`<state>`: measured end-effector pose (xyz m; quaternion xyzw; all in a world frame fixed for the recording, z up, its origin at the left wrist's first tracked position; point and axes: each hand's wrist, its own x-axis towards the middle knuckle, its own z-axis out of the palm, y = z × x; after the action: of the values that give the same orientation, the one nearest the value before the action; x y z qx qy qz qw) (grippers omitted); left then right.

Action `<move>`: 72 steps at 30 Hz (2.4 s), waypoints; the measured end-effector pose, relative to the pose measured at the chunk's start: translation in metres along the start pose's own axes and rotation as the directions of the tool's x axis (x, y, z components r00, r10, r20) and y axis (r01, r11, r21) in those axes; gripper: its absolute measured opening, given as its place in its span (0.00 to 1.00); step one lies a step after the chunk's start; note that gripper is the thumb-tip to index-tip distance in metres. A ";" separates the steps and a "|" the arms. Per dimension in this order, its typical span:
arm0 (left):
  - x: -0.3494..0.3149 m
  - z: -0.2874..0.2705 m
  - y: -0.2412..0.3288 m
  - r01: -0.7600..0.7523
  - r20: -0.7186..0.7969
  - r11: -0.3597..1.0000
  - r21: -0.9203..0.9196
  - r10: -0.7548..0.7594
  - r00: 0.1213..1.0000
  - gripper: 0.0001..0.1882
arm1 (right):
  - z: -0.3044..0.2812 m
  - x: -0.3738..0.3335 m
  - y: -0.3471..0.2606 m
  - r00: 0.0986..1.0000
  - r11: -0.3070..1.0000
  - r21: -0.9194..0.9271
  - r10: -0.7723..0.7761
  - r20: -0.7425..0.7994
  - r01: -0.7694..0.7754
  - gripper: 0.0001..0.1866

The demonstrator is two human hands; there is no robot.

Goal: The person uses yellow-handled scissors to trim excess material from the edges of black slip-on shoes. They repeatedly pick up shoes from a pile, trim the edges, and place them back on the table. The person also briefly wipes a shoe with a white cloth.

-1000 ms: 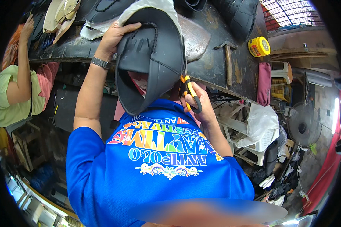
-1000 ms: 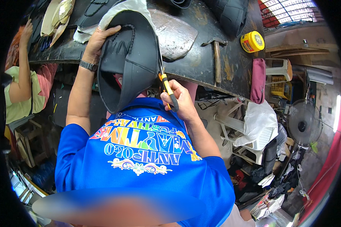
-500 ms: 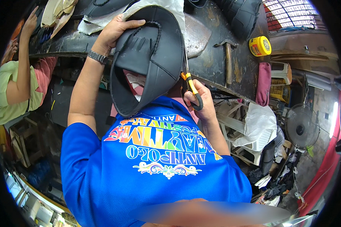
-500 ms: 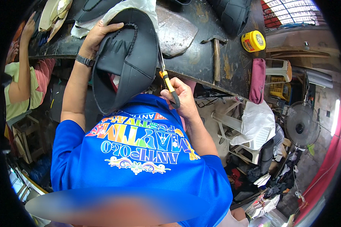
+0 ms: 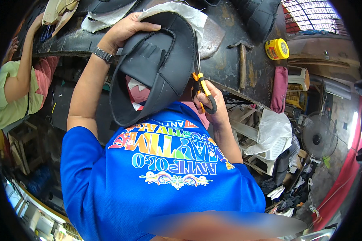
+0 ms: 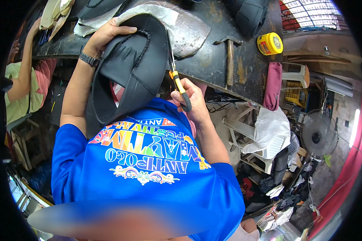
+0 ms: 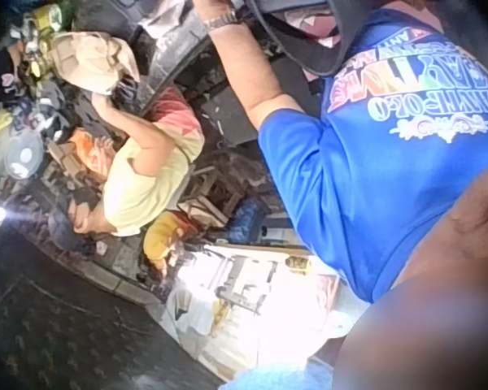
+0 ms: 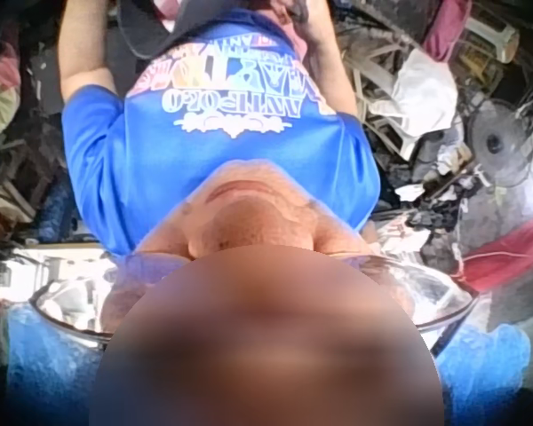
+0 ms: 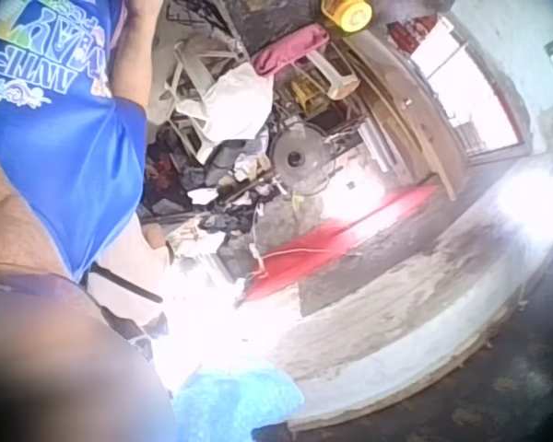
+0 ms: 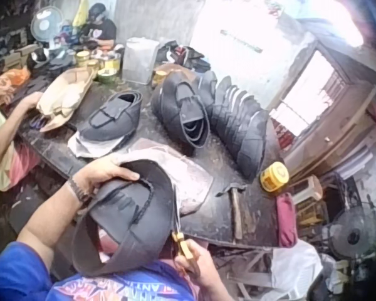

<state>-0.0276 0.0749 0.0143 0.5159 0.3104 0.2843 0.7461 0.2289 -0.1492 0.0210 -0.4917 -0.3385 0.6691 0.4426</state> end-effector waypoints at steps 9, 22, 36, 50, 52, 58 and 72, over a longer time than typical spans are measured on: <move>0.000 0.003 0.004 0.014 0.128 0.997 0.070 -0.023 0.991 0.20 | -0.002 0.000 -0.005 0.998 0.992 -0.116 0.048 0.048 -0.042 0.32; -0.005 0.003 0.015 0.079 0.215 0.978 0.194 -0.121 0.969 0.20 | -0.006 -0.011 -0.007 0.994 0.992 -0.101 0.089 0.066 -0.082 0.35; -0.005 0.005 0.012 0.091 0.354 0.949 0.301 -0.200 0.913 0.22 | -0.009 -0.011 -0.018 0.984 0.982 -0.148 0.131 0.120 -0.113 0.35; -0.005 0.018 0.022 -0.098 0.535 0.878 0.469 -0.194 0.822 0.17 | -0.020 -0.008 -0.025 0.929 0.975 -0.084 0.223 0.294 -0.207 0.35; -0.006 0.018 0.021 -0.059 0.539 0.891 0.450 -0.218 0.813 0.17 | -0.022 -0.011 -0.024 0.925 0.969 -0.078 0.247 0.289 -0.235 0.34; -0.008 0.024 0.018 -0.140 0.594 0.862 0.488 -0.210 0.777 0.17 | -0.027 -0.018 -0.023 0.919 0.941 -0.174 0.324 0.225 -0.290 0.41; 0.002 0.039 0.026 -0.107 0.590 0.744 0.660 -0.425 0.687 0.17 | -0.026 -0.020 -0.022 0.905 0.924 -0.194 0.367 0.213 -0.329 0.41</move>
<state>0.0007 0.0613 0.0497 0.7772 0.1237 -0.1334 0.6024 0.2620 -0.1588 0.0406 -0.4903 -0.3475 0.7650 0.2313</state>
